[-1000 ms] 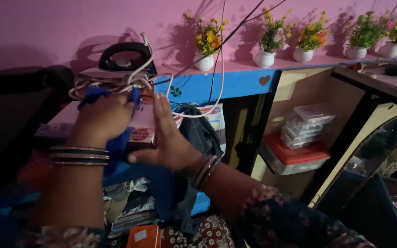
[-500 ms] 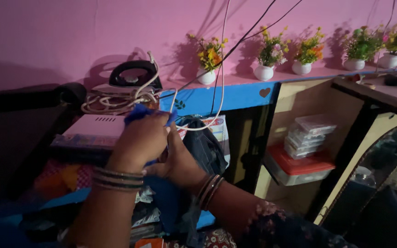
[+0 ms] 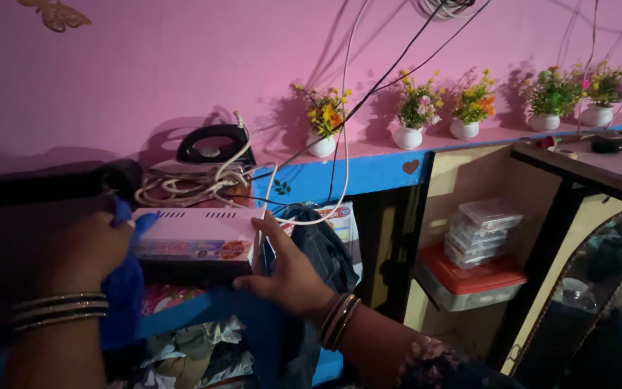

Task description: The person wipes an iron and a small electronic device with a blue cloth, handling the objects one at a time and turning them over.

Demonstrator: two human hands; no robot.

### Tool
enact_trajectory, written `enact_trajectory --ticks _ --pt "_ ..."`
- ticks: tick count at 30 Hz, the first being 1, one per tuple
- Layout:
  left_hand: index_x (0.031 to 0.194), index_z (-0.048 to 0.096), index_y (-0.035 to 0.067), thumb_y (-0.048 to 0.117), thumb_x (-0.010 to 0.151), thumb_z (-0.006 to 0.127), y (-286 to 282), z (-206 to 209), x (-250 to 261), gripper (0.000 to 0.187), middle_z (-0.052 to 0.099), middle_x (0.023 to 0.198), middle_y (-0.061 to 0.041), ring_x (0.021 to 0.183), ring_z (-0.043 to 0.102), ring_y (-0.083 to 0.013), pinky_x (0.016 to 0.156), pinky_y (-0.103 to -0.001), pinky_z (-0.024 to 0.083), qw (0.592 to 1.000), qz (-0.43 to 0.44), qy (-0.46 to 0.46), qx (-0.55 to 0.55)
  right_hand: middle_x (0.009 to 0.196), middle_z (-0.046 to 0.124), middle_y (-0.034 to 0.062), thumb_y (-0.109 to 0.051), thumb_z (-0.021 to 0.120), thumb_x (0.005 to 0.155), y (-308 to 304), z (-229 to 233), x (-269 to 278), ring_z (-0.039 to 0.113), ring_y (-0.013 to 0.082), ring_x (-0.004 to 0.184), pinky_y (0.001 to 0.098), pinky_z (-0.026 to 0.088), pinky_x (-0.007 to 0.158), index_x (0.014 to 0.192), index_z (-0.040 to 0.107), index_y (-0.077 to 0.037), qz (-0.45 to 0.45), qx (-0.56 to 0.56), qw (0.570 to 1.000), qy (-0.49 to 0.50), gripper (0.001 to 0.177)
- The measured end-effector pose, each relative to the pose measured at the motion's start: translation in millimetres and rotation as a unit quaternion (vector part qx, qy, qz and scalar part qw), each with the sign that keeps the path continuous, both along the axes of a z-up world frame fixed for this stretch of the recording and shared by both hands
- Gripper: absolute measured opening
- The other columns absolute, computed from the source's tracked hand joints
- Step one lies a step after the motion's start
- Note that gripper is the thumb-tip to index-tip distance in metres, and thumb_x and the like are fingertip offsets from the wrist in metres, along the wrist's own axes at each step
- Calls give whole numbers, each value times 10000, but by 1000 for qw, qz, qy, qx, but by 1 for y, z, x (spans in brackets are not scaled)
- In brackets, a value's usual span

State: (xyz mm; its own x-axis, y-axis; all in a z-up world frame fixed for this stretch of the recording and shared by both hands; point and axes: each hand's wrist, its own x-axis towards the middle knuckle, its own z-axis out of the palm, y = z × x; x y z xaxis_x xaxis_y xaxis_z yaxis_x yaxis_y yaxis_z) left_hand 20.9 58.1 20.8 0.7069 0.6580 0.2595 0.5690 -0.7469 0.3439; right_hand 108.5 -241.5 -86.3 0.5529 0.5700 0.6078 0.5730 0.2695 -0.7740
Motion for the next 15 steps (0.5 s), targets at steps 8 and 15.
enact_trajectory --ticks 8,15 --pt "1211 777 91 370 931 641 -6 -10 -31 418 739 1218 -246 1142 709 -454 1006 -526 550 997 -16 77 -1 1607 348 127 -13 766 719 -32 17 12 366 292 1491 470 431 1111 1607 242 -43 208 18 961 183 1032" --pt "1292 716 136 288 990 613 -46 17 -68 353 717 1163 -250 1059 688 -436 914 -529 529 998 3 -49 26 1601 380 143 -52 782 735 -42 37 14 502 307 1344 401 437 1076 1621 226 -56 150 -86 980 99 1046"
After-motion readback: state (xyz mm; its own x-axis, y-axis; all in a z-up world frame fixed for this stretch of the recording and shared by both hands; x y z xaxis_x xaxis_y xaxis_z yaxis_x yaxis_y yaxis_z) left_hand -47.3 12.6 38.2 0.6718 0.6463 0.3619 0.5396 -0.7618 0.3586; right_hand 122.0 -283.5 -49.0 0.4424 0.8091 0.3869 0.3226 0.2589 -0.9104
